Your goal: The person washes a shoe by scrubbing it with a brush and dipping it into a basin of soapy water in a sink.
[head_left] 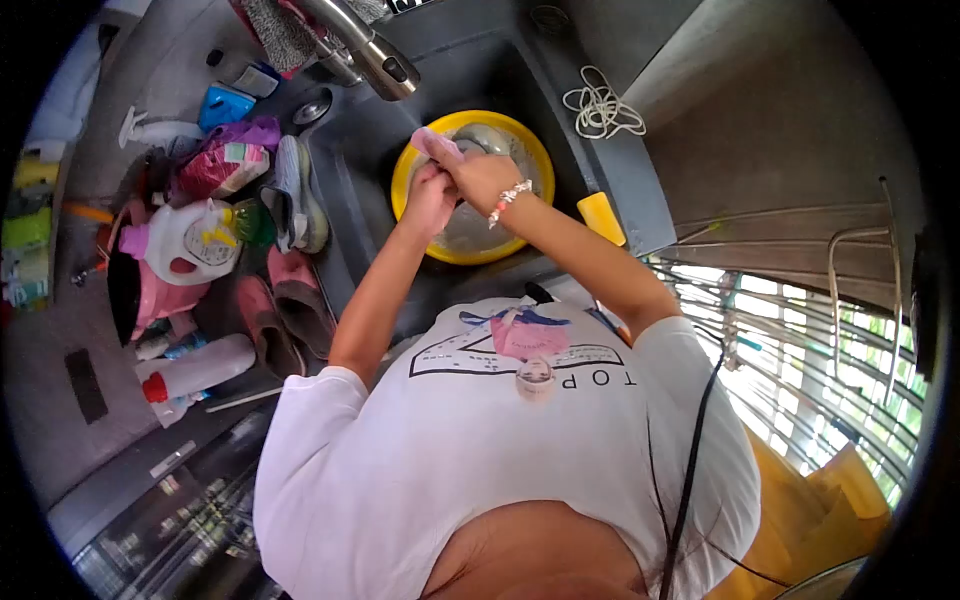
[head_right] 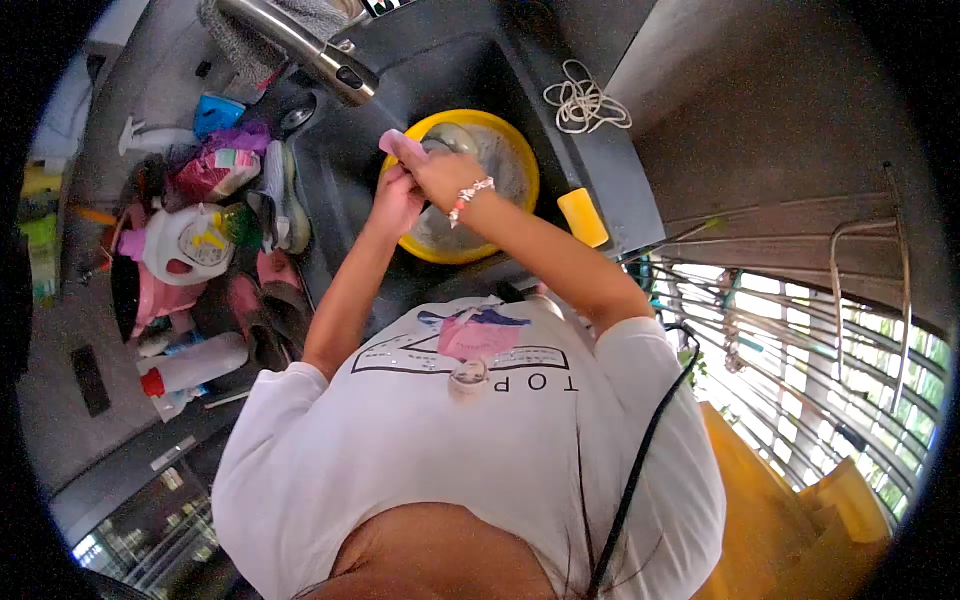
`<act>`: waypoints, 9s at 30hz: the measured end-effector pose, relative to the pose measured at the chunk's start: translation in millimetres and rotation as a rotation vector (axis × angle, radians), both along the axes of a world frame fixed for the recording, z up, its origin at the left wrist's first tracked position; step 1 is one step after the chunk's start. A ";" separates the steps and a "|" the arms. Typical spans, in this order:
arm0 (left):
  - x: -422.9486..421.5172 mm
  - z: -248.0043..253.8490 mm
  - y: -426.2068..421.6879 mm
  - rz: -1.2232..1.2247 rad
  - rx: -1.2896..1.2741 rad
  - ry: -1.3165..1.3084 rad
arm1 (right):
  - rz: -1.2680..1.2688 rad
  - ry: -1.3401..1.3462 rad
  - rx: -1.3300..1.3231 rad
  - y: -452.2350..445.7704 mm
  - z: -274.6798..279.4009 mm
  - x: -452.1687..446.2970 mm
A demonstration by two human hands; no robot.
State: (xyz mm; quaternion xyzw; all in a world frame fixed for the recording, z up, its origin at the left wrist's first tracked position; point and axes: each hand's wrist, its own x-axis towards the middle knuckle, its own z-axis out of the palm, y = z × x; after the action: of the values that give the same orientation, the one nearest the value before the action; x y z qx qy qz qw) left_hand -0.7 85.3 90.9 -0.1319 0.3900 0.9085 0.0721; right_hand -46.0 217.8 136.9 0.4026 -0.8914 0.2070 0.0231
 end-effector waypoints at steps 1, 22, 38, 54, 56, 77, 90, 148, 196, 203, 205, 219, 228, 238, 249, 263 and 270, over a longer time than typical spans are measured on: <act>-4.8 3.4 -5.5 0.027 -0.003 0.026 | -0.019 -0.004 -0.020 5.5 4.9 0.0; -4.5 13.7 17.4 0.170 -0.017 -0.024 | -0.109 -0.126 0.040 56.9 6.8 -7.4; -3.2 25.7 37.3 0.171 -0.071 -0.047 | -0.190 -0.282 -0.013 48.5 0.8 -1.0; 2.5 65.0 3.8 0.095 0.603 -0.070 | -0.259 -0.648 -1.020 54.5 -91.5 -0.6; 1.6 74.8 7.3 0.048 0.605 -0.065 | -0.257 -0.788 -1.113 48.1 -83.6 -5.6; 13.1 85.6 -7.7 0.169 0.244 0.242 | 0.097 -1.823 -0.914 76.3 -84.3 -9.2; 24.1 8.6 2.5 -0.048 -0.262 -0.217 | -0.156 -1.200 -0.391 83.9 -58.8 -40.9; 13.1 20.4 22.9 -0.153 -1.162 -0.042 | -0.326 -1.944 -1.382 14.0 -6.4 13.8; -24.5 45.2 -11.9 0.812 -0.268 -0.217 | 0.081 -0.051 -0.065 18.0 3.7 30.5; -32.9 54.6 -18.7 0.677 -0.110 -0.229 | 0.170 0.073 -0.047 13.5 12.1 -6.9; -50.5 26.5 -41.0 0.623 -0.071 -0.031 | 0.095 -0.020 -0.100 13.3 4.1 2.7; -56.6 13.0 -39.7 0.447 -0.192 -0.140 | 0.313 -0.120 0.077 19.2 4.6 -11.5; -62.6 9.7 -44.2 0.409 -0.127 -0.154 | 0.342 -0.087 -0.031 13.6 15.3 -35.8; -79.0 1.8 -70.1 0.553 0.009 -0.105 | 0.442 -0.294 0.318 59.7 -57.0 13.7; 4.1 -15.8 -17.8 -0.021 -0.073 0.016 | -0.213 -1.109 -1.054 2.3 -46.7 -17.0; 10.4 -55.4 -21.8 -0.113 0.605 -0.180 | -0.035 -0.085 -0.108 26.9 -31.3 25.6; 5.3 -60.4 -10.8 0.133 0.397 -0.202 | 0.137 -0.058 0.191 32.2 -23.9 27.6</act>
State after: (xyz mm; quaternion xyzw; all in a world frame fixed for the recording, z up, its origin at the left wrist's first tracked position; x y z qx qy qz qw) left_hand 4.5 74.5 30.4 -0.2307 0.1847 0.9524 0.0752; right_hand -18.3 250.1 113.0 0.4569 -0.8777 0.1336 -0.0555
